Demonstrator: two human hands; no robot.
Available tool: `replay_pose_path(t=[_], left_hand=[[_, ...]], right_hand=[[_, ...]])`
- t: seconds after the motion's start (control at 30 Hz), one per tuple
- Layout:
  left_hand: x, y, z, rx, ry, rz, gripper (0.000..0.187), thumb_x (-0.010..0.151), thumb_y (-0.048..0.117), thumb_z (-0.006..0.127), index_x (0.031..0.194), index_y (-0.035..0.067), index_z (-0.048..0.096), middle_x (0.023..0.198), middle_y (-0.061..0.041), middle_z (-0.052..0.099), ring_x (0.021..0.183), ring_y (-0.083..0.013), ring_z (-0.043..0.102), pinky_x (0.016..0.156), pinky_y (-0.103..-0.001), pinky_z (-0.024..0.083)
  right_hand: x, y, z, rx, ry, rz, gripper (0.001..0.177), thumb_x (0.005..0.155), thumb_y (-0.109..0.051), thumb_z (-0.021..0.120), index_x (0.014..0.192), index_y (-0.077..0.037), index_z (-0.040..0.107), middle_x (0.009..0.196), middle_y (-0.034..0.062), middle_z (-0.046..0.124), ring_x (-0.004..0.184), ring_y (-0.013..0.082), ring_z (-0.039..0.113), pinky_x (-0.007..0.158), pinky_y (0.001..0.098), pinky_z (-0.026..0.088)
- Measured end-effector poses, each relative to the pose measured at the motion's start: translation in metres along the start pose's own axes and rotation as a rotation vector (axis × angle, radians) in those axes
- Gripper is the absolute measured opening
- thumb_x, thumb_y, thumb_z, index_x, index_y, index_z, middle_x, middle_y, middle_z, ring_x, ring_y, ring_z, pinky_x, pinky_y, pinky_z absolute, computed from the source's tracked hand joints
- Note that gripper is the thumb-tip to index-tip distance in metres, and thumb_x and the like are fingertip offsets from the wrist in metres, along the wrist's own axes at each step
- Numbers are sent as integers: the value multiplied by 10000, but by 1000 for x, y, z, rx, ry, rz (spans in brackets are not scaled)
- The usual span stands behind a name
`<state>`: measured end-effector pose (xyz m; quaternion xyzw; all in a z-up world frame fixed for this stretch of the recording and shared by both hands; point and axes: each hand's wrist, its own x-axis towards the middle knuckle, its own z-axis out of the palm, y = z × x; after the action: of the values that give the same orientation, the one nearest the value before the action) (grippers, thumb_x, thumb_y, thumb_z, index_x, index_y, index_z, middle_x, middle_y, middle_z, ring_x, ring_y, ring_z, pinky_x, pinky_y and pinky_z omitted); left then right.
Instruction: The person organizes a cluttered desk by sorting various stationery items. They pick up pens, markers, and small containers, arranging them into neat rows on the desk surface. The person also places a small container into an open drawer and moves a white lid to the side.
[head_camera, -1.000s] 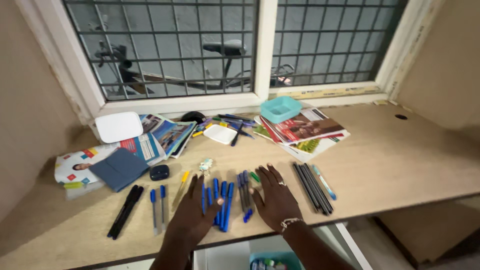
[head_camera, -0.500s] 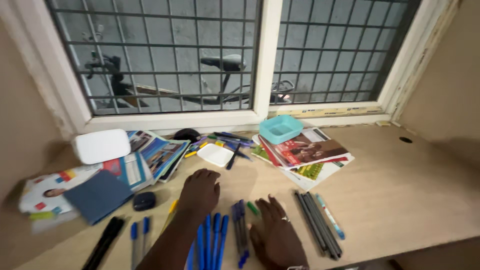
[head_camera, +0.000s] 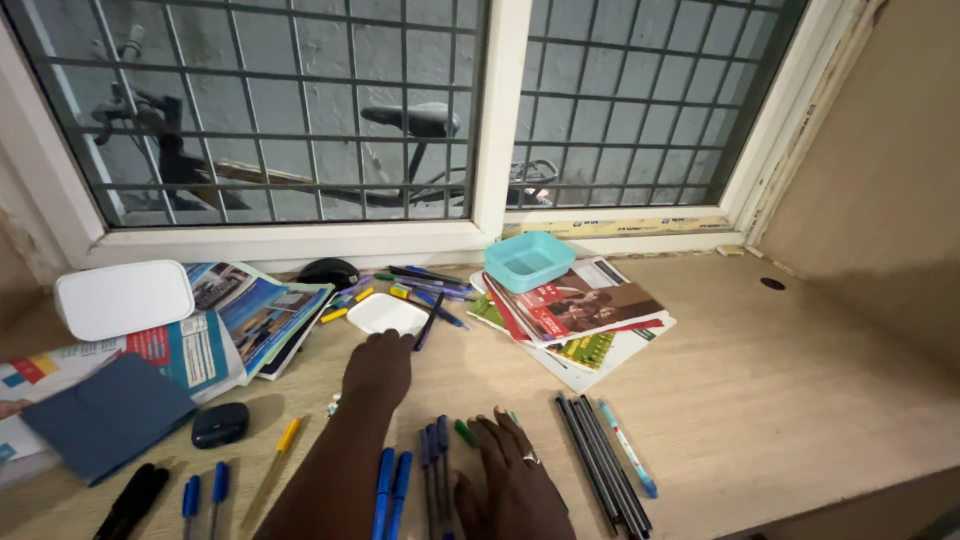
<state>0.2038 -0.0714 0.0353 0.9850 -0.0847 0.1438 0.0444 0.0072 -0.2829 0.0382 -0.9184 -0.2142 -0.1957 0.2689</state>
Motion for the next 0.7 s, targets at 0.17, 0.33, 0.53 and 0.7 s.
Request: replay_pose_path(t=[0.17, 0.33, 0.53, 0.7], left_hand=[[-4, -14, -9, 159, 45, 37, 199, 953, 168, 537, 1058, 129, 701, 1157, -85, 643, 1128, -287, 614, 865, -438, 567], [-15, -22, -19, 238, 53, 102, 182, 906, 145, 572, 974, 132, 740, 1096, -56, 687, 1135, -270, 607, 902, -459, 528], [-38, -19, -41, 211, 266, 49, 195, 880, 172, 604, 999, 56, 706, 1078, -107, 683, 1077, -287, 616, 873, -482, 521], [-63, -20, -68, 308, 379, 72, 246, 859, 207, 633, 1013, 18, 673, 1059, -127, 646, 1081, -301, 623, 850, -449, 542]], right_hand=[[-3, -25, -14, -18, 50, 24, 617, 854, -251, 716, 1386, -11, 514, 1422, 219, 548, 1414, 433, 393, 1128, 507, 369], [-5, -43, -32, -6, 6, 62, 543, 888, -240, 666, 1362, -14, 532, 1412, 218, 550, 1415, 419, 401, 1114, 483, 382], [-5, -52, -37, -4, 5, 87, 555, 889, -246, 661, 1372, -9, 525, 1406, 218, 548, 1414, 409, 408, 1113, 472, 382], [-5, -48, -34, -42, 14, 56, 564, 903, -267, 653, 1381, -3, 510, 1399, 245, 542, 1393, 423, 416, 1118, 481, 378]])
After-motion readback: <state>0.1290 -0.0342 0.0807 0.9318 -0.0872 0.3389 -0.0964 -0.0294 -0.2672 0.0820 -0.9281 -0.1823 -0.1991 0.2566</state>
